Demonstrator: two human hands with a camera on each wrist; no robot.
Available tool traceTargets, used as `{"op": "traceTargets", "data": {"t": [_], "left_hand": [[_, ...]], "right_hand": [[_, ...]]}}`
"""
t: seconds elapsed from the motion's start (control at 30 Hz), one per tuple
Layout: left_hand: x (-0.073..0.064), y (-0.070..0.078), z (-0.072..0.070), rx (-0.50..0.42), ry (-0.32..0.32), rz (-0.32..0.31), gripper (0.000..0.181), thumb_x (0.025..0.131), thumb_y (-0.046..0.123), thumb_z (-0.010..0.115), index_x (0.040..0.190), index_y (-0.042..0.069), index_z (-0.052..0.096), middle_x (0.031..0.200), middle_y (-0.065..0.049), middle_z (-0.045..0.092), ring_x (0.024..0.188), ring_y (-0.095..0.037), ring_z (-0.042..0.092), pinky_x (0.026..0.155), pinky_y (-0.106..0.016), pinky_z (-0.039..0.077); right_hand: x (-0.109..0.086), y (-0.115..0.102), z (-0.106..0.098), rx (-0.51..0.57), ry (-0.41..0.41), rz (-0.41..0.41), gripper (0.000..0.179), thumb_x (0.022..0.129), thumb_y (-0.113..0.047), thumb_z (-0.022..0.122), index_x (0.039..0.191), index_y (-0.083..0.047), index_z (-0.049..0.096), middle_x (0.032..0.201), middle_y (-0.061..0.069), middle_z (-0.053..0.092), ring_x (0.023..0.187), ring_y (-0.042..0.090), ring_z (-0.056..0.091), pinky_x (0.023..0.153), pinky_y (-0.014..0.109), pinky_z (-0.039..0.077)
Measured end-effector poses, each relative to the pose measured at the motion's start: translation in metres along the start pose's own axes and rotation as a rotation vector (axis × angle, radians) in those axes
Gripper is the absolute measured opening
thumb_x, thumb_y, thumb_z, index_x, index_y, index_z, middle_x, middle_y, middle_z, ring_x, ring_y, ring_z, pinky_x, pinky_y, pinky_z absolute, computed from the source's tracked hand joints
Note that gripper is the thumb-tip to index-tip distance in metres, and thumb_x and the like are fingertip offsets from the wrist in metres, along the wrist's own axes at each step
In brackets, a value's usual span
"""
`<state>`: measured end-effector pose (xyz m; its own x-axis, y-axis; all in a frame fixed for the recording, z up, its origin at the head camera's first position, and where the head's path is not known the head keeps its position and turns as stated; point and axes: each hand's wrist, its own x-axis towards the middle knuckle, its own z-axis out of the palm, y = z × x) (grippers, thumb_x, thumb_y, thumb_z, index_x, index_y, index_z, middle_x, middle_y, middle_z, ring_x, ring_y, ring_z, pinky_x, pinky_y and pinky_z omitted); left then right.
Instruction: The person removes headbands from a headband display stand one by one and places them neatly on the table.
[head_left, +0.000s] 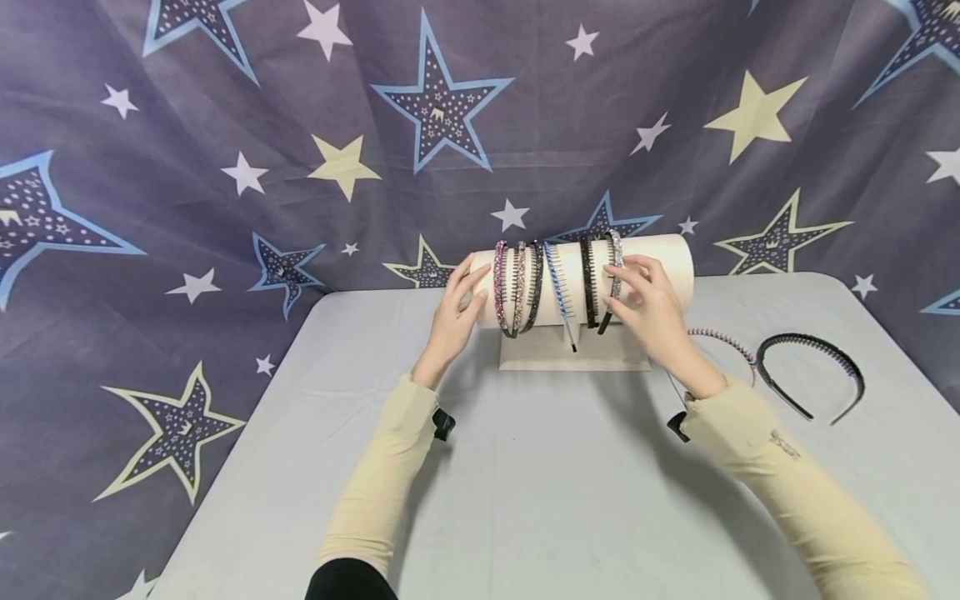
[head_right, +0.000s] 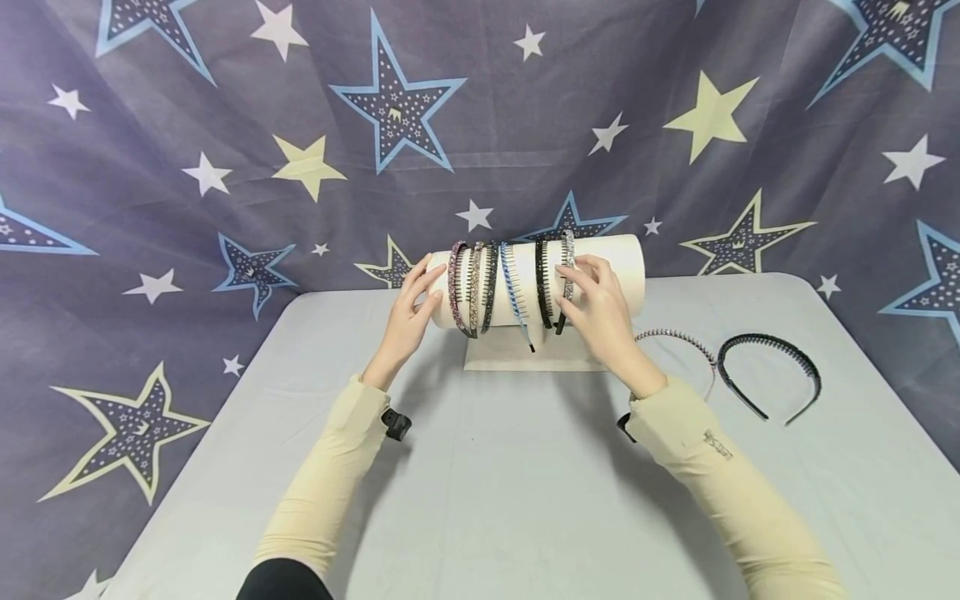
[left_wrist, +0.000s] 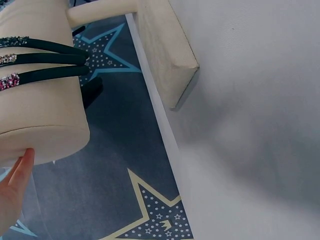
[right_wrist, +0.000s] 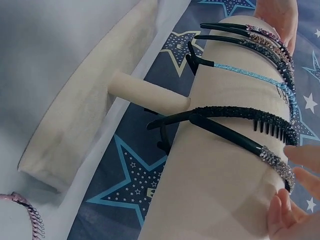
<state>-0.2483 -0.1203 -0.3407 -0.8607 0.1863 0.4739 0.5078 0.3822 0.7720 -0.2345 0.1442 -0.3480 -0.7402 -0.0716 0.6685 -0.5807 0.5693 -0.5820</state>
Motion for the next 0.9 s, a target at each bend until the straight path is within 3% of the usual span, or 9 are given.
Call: {"op": "traceTargets", "data": {"t": [0.13, 0.27, 0.53, 0.7, 0.9], "left_hand": [[0.0002, -0.0003, -0.0005, 0.003, -0.001, 0.003, 0.036, 0.091, 0.004, 0.045, 0.126, 0.000, 0.046, 0.143, -0.014, 0.024, 0.127, -0.029, 0.030, 0.094, -0.042, 0.042], [0.0001, 0.0000, -0.0009, 0.004, -0.002, 0.002, 0.036, 0.091, 0.004, 0.045, 0.126, 0.000, 0.046, 0.143, -0.013, 0.024, 0.128, -0.028, 0.029, 0.094, -0.041, 0.042], [0.0009, 0.0015, -0.0009, 0.000, -0.004, 0.002, 0.036, 0.090, 0.003, 0.045, 0.126, 0.000, 0.046, 0.143, -0.015, 0.024, 0.128, -0.028, 0.028, 0.094, -0.041, 0.042], [0.0005, 0.0018, -0.0006, 0.003, -0.005, -0.003, 0.036, 0.090, 0.003, 0.045, 0.126, 0.000, 0.046, 0.143, -0.013, 0.024, 0.128, -0.027, 0.027, 0.094, -0.041, 0.042], [-0.0006, 0.0021, -0.0009, 0.004, -0.002, 0.002, 0.036, 0.090, 0.002, 0.045, 0.126, -0.001, 0.046, 0.143, -0.013, 0.024, 0.128, -0.027, 0.028, 0.094, -0.042, 0.042]], "right_hand": [[0.0018, -0.0001, 0.0010, -0.031, 0.002, -0.007, 0.041, 0.069, 0.007, 0.068, 0.109, 0.004, 0.059, 0.120, 0.023, 0.043, 0.103, 0.038, 0.048, 0.080, 0.041, 0.049], [0.0026, 0.0008, 0.0006, -0.052, 0.000, -0.010, 0.040, 0.069, 0.008, 0.068, 0.108, 0.004, 0.059, 0.119, 0.022, 0.044, 0.104, 0.040, 0.048, 0.081, 0.041, 0.048], [0.0013, 0.0026, -0.0025, -0.024, 0.000, 0.006, 0.041, 0.070, 0.012, 0.065, 0.110, 0.006, 0.058, 0.119, 0.021, 0.043, 0.082, 0.034, 0.056, 0.074, 0.040, 0.050], [-0.0006, 0.0053, -0.0042, -0.002, 0.017, 0.001, 0.038, 0.071, 0.012, 0.064, 0.109, 0.007, 0.058, 0.117, 0.021, 0.044, 0.086, 0.034, 0.056, 0.075, 0.037, 0.051], [-0.0026, 0.0082, -0.0081, -0.012, 0.046, -0.003, 0.038, 0.070, 0.013, 0.065, 0.107, 0.007, 0.059, 0.115, 0.022, 0.045, 0.072, 0.029, 0.057, 0.068, 0.009, 0.046]]}}
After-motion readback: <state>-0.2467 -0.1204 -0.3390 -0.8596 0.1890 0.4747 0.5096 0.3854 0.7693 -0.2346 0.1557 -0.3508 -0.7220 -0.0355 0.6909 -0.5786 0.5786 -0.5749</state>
